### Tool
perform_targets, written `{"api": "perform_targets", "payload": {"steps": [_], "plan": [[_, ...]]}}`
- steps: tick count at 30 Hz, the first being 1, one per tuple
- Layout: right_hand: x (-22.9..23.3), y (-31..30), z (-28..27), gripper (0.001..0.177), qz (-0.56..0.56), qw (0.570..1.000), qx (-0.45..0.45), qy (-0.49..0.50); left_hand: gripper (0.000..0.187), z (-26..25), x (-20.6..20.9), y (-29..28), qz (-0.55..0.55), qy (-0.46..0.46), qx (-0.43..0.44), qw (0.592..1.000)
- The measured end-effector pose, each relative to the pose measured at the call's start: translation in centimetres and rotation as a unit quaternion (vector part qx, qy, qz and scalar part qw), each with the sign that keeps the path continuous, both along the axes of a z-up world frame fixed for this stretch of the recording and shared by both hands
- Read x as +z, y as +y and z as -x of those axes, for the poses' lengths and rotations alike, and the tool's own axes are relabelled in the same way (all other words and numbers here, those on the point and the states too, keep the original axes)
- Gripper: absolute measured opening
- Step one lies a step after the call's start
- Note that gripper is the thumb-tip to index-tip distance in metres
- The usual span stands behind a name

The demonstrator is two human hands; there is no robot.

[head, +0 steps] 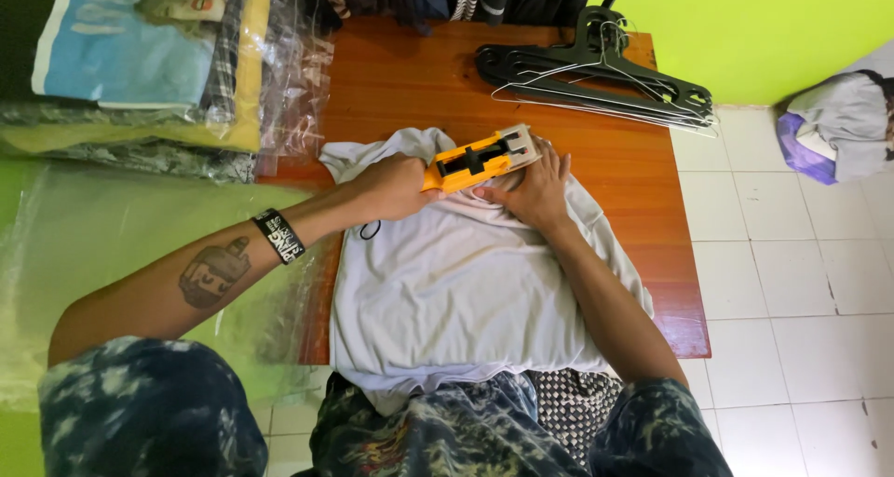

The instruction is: The recorder tags a white t-shirt using a pricing gun and then places it on a hanger.

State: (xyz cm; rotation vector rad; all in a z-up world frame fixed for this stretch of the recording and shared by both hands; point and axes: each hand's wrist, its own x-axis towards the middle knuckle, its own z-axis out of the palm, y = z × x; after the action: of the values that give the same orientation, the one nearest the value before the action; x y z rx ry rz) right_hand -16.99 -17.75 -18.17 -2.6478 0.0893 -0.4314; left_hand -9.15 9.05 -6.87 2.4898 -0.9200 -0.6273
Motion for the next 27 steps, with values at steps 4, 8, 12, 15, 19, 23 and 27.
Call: {"api": "perform_targets", "payload": {"steps": [4, 8, 12, 15, 19, 23, 27], "plan": [[0.3, 0.0, 0.0, 0.118, 0.004, 1.000, -0.002, 0.004, 0.047, -0.2, -0.3, 0.0, -0.015, 0.008, -0.005, 1.000], [0.6, 0.2, 0.1, 0.118, -0.005, 1.000, -0.003, 0.009, 0.045, -0.4, -0.7, 0.0, -0.003, 0.008, -0.009, 1.000], [0.0, 0.0, 0.0, 0.118, -0.003, 1.000, -0.008, -0.002, 0.041, -0.2, -0.2, 0.3, 0.023, -0.003, -0.010, 1.000], [0.3, -0.1, 0.0, 0.113, -0.014, 1.000, -0.018, 0.005, 0.042, -0.5, -0.6, 1.0, 0.065, -0.048, -0.031, 0.996], [-4.3, -2.3, -0.4, 0.073, 0.087, 0.991, 0.033, -0.101, 0.050, -0.6, -1.3, 2.6, 0.147, -0.232, -0.084, 0.958], [-8.9, -5.1, -1.4, 0.042, 0.212, 0.972, 0.101, -0.016, 0.060, -0.3, 2.0, 3.5, 0.104, -0.375, -0.110, 0.915], [-0.2, 1.2, -0.3, 0.050, 0.071, 0.984, 0.136, 0.088, 0.065, -0.3, 4.3, 3.3, 0.084, -0.474, -0.092, 0.872]]}}
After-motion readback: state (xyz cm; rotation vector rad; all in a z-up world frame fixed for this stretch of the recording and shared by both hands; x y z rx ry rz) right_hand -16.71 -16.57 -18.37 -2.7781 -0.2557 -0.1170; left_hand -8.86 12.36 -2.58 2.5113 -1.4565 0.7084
